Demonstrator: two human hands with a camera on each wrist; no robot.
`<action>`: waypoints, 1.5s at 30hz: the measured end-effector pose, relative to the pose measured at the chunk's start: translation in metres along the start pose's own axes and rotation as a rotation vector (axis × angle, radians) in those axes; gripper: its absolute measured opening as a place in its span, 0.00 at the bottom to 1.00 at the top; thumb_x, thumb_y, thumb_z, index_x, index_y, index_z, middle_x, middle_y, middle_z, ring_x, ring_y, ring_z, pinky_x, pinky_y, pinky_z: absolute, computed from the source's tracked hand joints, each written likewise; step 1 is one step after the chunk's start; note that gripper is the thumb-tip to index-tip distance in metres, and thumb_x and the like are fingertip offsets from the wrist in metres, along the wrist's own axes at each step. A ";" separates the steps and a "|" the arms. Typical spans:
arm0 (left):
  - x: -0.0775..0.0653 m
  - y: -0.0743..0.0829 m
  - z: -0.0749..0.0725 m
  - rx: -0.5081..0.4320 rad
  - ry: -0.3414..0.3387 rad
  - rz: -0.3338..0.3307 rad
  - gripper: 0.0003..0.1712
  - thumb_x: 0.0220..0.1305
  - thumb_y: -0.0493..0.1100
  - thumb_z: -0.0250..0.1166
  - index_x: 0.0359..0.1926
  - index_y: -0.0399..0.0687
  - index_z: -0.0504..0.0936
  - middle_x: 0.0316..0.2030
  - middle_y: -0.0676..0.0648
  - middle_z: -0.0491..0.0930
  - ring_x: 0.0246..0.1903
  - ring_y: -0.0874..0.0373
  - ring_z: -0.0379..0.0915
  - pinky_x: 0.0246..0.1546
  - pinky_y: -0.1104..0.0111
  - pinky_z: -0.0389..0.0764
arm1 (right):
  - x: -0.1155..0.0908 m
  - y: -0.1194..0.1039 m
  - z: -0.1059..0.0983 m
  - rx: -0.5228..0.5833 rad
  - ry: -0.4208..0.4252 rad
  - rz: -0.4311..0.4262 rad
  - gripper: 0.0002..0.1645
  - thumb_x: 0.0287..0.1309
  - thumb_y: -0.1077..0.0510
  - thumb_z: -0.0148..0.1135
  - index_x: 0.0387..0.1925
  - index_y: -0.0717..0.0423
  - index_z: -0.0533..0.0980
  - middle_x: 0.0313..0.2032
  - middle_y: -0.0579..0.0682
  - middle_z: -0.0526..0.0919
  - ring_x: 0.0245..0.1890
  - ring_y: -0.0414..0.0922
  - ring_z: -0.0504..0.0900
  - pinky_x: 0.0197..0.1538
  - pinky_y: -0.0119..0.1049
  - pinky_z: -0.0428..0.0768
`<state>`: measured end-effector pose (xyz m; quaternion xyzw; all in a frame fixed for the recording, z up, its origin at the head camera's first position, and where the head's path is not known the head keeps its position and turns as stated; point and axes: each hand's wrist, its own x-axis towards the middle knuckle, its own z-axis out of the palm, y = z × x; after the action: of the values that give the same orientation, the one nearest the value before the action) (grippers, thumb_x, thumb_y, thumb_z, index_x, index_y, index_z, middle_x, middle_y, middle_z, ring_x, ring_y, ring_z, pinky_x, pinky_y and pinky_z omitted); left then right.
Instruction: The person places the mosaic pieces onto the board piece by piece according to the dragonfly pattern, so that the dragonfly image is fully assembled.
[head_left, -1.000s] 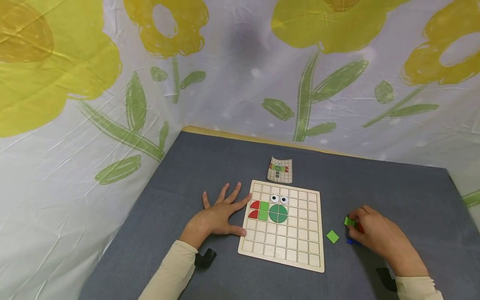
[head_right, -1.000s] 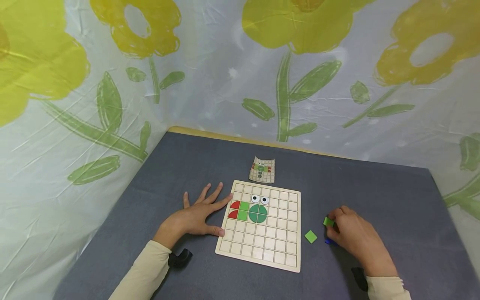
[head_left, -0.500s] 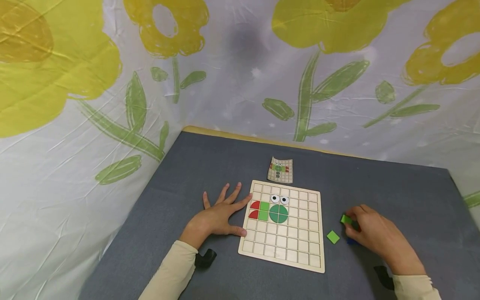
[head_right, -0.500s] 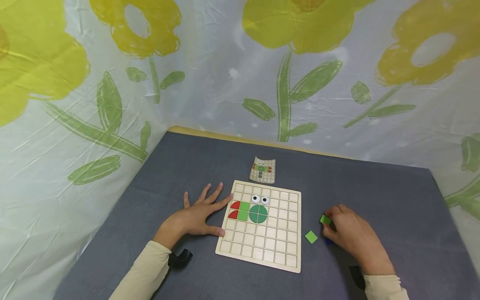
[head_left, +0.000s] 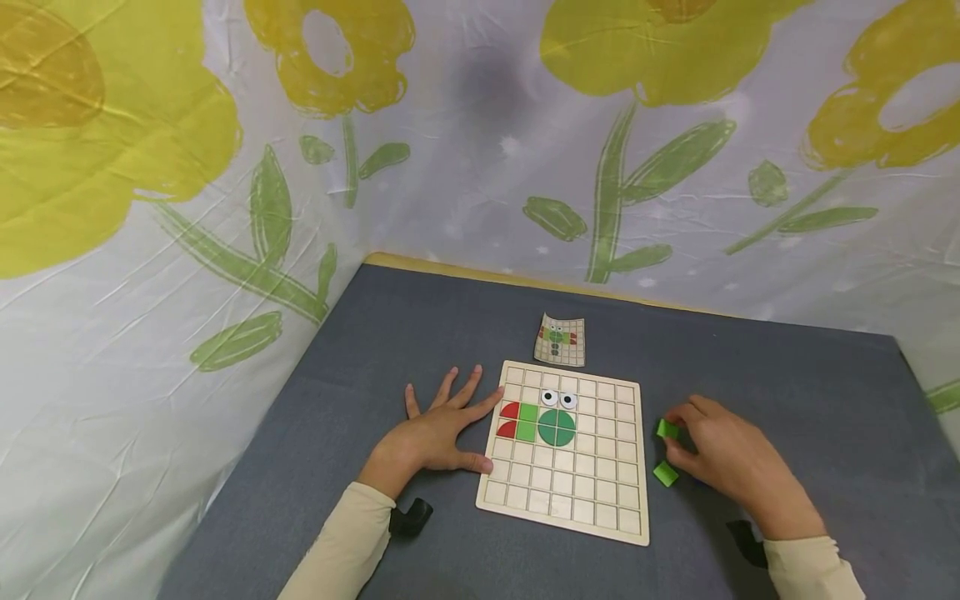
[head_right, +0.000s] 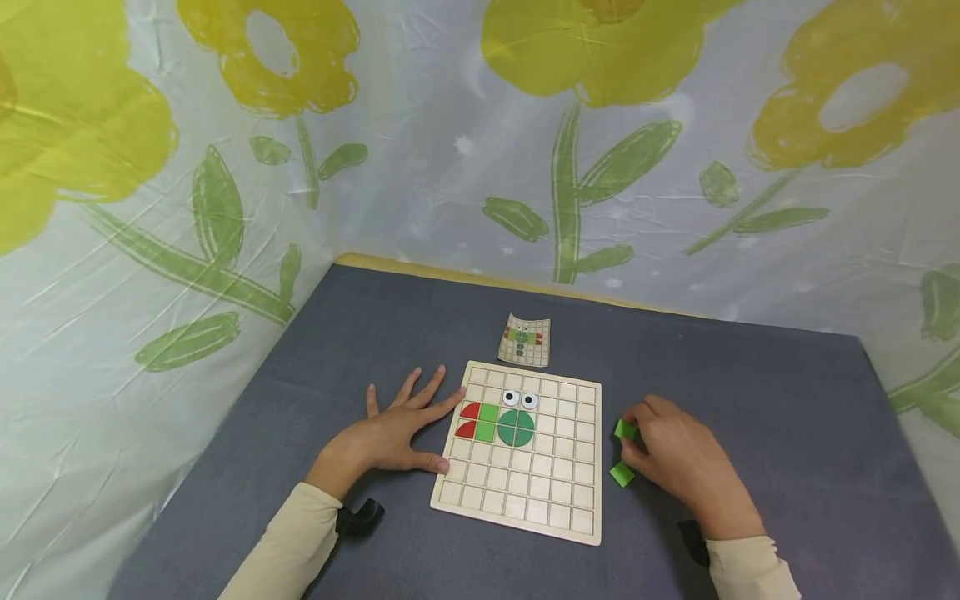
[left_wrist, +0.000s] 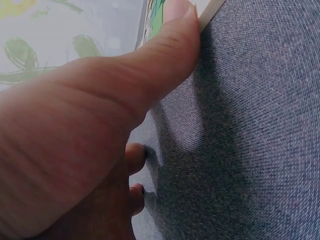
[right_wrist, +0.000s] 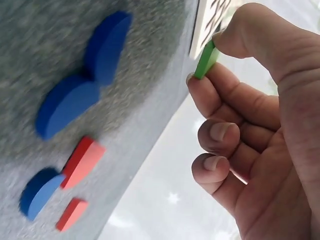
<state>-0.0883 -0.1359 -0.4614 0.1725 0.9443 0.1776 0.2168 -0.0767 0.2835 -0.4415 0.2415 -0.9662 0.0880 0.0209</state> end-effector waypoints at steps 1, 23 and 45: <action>0.000 0.000 0.000 -0.001 -0.002 0.001 0.65 0.52 0.72 0.78 0.85 0.76 0.50 0.86 0.54 0.33 0.84 0.43 0.22 0.67 0.20 0.25 | 0.001 -0.001 0.001 -0.003 0.010 -0.014 0.16 0.58 0.55 0.77 0.46 0.58 0.85 0.41 0.47 0.81 0.36 0.43 0.82 0.32 0.41 0.81; 0.000 0.000 0.000 0.005 -0.005 0.004 0.66 0.52 0.72 0.77 0.85 0.76 0.50 0.86 0.53 0.33 0.84 0.43 0.22 0.68 0.21 0.25 | 0.044 -0.044 0.015 0.003 0.005 -0.128 0.16 0.57 0.57 0.77 0.46 0.57 0.83 0.39 0.45 0.81 0.35 0.40 0.81 0.35 0.40 0.83; 0.002 -0.001 0.001 0.020 -0.006 -0.004 0.66 0.51 0.73 0.77 0.84 0.78 0.50 0.86 0.54 0.32 0.84 0.43 0.21 0.68 0.21 0.26 | 0.063 -0.069 0.028 -0.050 0.014 -0.213 0.12 0.56 0.59 0.77 0.43 0.55 0.87 0.38 0.47 0.84 0.36 0.44 0.84 0.36 0.42 0.86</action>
<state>-0.0900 -0.1361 -0.4632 0.1732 0.9457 0.1674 0.2183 -0.1002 0.1897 -0.4524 0.3415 -0.9368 0.0626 0.0429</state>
